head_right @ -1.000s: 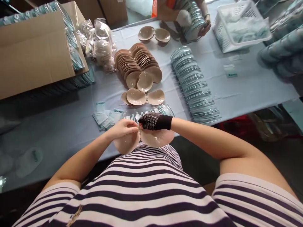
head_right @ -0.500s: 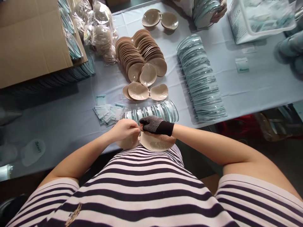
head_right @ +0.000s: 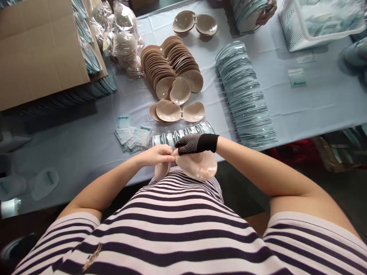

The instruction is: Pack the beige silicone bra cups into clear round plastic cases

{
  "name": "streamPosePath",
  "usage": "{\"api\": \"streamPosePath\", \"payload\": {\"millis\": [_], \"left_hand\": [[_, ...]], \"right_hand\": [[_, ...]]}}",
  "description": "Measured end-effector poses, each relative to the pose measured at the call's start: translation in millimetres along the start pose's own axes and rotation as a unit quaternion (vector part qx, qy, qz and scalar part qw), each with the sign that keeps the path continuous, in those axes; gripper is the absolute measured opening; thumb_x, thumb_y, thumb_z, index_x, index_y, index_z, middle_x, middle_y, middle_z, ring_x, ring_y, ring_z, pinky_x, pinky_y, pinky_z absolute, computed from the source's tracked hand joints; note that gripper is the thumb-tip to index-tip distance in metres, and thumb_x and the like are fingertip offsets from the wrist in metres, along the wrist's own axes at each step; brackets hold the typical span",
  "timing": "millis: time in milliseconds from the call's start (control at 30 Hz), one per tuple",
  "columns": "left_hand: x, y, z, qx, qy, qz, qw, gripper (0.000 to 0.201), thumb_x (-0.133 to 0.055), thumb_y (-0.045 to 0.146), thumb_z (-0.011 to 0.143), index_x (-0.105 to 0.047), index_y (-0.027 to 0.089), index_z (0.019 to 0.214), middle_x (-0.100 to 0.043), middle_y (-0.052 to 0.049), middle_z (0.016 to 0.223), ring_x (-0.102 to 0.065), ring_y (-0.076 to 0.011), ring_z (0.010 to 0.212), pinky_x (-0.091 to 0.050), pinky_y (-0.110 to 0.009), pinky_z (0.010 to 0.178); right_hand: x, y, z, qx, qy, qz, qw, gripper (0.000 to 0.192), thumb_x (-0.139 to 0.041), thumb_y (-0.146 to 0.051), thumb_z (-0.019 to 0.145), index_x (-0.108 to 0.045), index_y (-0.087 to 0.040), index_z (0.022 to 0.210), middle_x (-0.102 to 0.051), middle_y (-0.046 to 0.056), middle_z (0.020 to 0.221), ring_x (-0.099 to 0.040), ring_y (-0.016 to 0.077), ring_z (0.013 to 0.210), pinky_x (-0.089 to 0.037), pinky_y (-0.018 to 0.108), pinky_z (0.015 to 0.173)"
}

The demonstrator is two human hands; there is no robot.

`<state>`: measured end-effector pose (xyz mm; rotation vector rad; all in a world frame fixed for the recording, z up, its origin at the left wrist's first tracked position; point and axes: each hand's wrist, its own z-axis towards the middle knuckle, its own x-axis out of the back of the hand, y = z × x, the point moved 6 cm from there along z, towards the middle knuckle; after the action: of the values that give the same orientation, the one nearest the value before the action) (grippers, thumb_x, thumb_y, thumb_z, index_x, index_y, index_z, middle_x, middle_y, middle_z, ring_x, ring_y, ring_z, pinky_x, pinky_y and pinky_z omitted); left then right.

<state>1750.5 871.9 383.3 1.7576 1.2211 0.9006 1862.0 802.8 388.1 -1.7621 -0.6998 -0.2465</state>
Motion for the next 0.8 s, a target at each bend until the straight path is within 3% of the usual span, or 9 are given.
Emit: {"api": "streamPosePath", "payload": {"millis": [100,233,333,467,567,667,733,800], "left_hand": [[0.8,0,1,0.018,0.030,0.020,0.999,0.036,-0.063,0.048,0.082,-0.065,0.016,0.064,-0.059,-0.001,0.070,-0.054,-0.0133,0.068,-0.040,-0.024,0.061],[2.4,1,-2,-0.001,0.000,-0.006,1.000,0.029,-0.064,0.043,0.083,-0.072,0.016,0.075,-0.067,-0.004,0.083,-0.061,-0.0168,0.081,-0.046,-0.026,0.072],[3.1,5,-3,-0.030,-0.039,-0.006,0.999,0.026,-0.063,0.040,0.084,-0.075,0.017,0.079,-0.069,-0.006,0.091,-0.062,-0.0184,0.087,-0.048,-0.028,0.081],[5.5,1,3,-0.036,-0.041,-0.080,0.995,0.028,-0.066,0.042,0.082,-0.075,0.017,0.074,-0.069,-0.009,0.090,-0.064,-0.0201,0.088,-0.050,-0.031,0.084],[3.4,-20,4,0.011,-0.064,-0.155,0.986,0.027,-0.070,0.040,0.077,-0.075,0.018,0.091,-0.071,-0.009,0.099,-0.066,-0.0215,0.094,-0.051,-0.030,0.082],[1.7,-55,2,0.078,-0.088,-0.143,0.983,0.051,-0.077,0.025,0.064,-0.070,0.022,0.115,-0.071,-0.007,0.114,-0.066,-0.0228,0.102,-0.052,-0.028,0.080],[7.5,-78,2,0.131,-0.053,-0.102,0.985,0.056,-0.079,0.020,0.057,-0.070,0.021,0.113,-0.073,-0.006,0.108,-0.068,-0.0226,0.095,-0.053,-0.025,0.072],[19.1,-89,6,0.150,0.027,-0.074,0.986,0.045,-0.081,0.025,0.058,-0.072,0.018,0.101,-0.074,-0.003,0.092,-0.069,-0.0208,0.082,-0.052,-0.025,0.065]], "right_hand": [[-12,-6,-3,-0.011,-0.098,0.105,0.990,0.026,-0.059,-0.037,0.088,-0.071,-0.014,0.089,-0.067,-0.001,0.074,-0.052,0.0100,0.064,-0.041,0.022,0.061],[-20,-4,-3,-0.006,-0.077,0.145,0.986,0.025,-0.063,-0.038,0.086,-0.074,-0.015,0.089,-0.068,-0.001,0.072,-0.055,0.0111,0.065,-0.043,0.023,0.062],[-24,-2,-2,0.012,-0.057,0.119,0.991,0.021,-0.064,-0.031,0.084,-0.075,-0.016,0.095,-0.073,0.002,0.085,-0.062,0.0141,0.075,-0.047,0.025,0.070],[-13,-3,0,0.055,-0.010,0.097,0.994,0.021,-0.062,-0.025,0.085,-0.074,-0.015,0.098,-0.074,0.006,0.097,-0.064,0.0166,0.088,-0.049,0.028,0.081],[9,-5,-2,0.087,-0.007,0.070,0.994,0.017,-0.058,-0.023,0.087,-0.073,-0.015,0.092,-0.073,0.006,0.091,-0.062,0.0161,0.084,-0.048,0.029,0.081],[31,-12,-6,0.090,-0.033,0.019,0.995,0.017,-0.058,-0.026,0.087,-0.072,-0.017,0.084,-0.071,0.005,0.087,-0.060,0.0164,0.080,-0.047,0.029,0.078],[33,-27,-3,0.110,-0.058,-0.032,0.992,0.015,-0.061,-0.027,0.085,-0.072,-0.019,0.080,-0.070,0.004,0.086,-0.060,0.0171,0.081,-0.045,0.030,0.081],[22,-49,10,0.120,-0.065,-0.085,0.987,0.008,-0.067,-0.028,0.079,-0.072,-0.022,0.075,-0.070,0.002,0.083,-0.059,0.0180,0.083,-0.043,0.033,0.086]]}}
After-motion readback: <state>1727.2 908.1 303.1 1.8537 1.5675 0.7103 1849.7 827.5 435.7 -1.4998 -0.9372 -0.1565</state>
